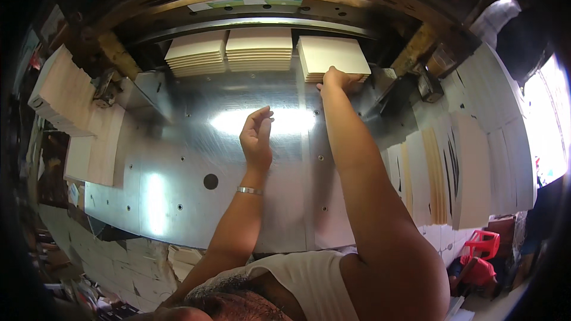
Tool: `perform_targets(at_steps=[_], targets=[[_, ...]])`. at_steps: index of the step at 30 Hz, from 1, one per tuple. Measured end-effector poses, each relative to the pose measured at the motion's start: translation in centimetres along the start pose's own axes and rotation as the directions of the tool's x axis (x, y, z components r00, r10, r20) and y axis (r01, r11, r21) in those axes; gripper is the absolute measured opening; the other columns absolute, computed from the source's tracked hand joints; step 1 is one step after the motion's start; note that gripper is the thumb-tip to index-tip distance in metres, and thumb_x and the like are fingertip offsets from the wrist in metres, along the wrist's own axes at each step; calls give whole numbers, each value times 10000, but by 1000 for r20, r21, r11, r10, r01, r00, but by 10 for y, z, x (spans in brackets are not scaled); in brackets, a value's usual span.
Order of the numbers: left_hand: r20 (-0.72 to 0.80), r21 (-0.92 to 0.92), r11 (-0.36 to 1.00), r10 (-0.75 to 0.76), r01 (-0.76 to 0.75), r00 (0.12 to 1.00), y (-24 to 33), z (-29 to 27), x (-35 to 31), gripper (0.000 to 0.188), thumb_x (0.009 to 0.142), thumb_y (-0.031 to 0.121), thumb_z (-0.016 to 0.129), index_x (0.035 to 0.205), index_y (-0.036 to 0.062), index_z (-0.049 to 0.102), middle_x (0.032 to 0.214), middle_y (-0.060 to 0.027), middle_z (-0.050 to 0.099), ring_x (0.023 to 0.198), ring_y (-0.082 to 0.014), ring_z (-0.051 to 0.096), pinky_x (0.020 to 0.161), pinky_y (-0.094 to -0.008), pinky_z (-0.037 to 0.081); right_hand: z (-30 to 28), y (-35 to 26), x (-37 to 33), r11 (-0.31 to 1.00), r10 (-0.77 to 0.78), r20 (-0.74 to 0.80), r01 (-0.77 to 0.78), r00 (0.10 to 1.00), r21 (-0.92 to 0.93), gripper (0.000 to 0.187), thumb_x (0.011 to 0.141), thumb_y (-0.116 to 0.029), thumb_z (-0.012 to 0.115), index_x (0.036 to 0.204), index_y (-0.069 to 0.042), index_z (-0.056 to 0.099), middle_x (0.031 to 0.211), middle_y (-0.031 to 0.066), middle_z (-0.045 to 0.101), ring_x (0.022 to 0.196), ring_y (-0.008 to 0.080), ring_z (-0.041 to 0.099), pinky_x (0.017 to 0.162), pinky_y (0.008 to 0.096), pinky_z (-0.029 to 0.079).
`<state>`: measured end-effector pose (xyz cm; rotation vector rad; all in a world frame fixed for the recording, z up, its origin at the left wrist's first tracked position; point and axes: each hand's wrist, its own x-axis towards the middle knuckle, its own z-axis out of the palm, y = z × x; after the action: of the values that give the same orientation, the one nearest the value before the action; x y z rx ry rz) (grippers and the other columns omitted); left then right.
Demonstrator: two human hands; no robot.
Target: The person organizes stacks of paper by hand on a metal work surface, aligns them against the guides of a large industrial paper cutter, and uses a handheld piece of scrap paper to clear waste strips into a bin.
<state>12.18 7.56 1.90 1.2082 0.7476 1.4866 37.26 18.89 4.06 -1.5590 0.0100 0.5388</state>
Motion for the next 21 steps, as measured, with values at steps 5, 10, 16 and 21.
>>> perform_targets(at_steps=[5, 10, 16, 21], targets=[[-10, 35, 999, -13, 13, 1000, -6, -11, -1, 362, 959, 223, 675, 1245, 1, 670, 1156, -151, 730, 1091, -225, 697, 989, -373, 530, 56, -15, -3, 994, 104, -85, -108, 991, -36, 789, 942, -78, 637, 1537, -244, 145, 1377, 192, 524, 1133, 422, 638, 851, 594, 630], [-9, 33, 999, -31, 31, 999, -5, -18, -3, 375, 959, 239, 682, 1251, 4, 668, 1145, -145, 726, 1069, -217, 688, 982, -369, 528, 93, -27, -7, 981, 191, -221, -195, 957, 0, 778, 939, -63, 662, 1538, -271, 210, 1444, 191, 475, 1084, 402, 675, 813, 523, 667], [51, -73, 990, -115, 118, 992, -6, 3, -9, 316, 988, 142, 631, 1264, -12, 644, 1184, -123, 684, 1100, -202, 651, 993, -361, 522, 125, -31, 91, 930, 366, -489, -329, 792, 163, 682, 1020, -373, 480, 1612, -220, 177, 1537, 251, 410, 1329, 433, 517, 1076, 536, 472], [-74, -32, 993, -114, 112, 991, -3, -11, 0, 348, 998, 182, 551, 1246, -49, 631, 1128, -117, 661, 1007, -192, 622, 930, -347, 515, 96, 4, 24, 989, -77, -119, 61, 990, -134, 1034, 832, -196, 822, 1627, -228, 163, 1603, 292, 278, 1362, 448, 504, 1125, 502, 447]])
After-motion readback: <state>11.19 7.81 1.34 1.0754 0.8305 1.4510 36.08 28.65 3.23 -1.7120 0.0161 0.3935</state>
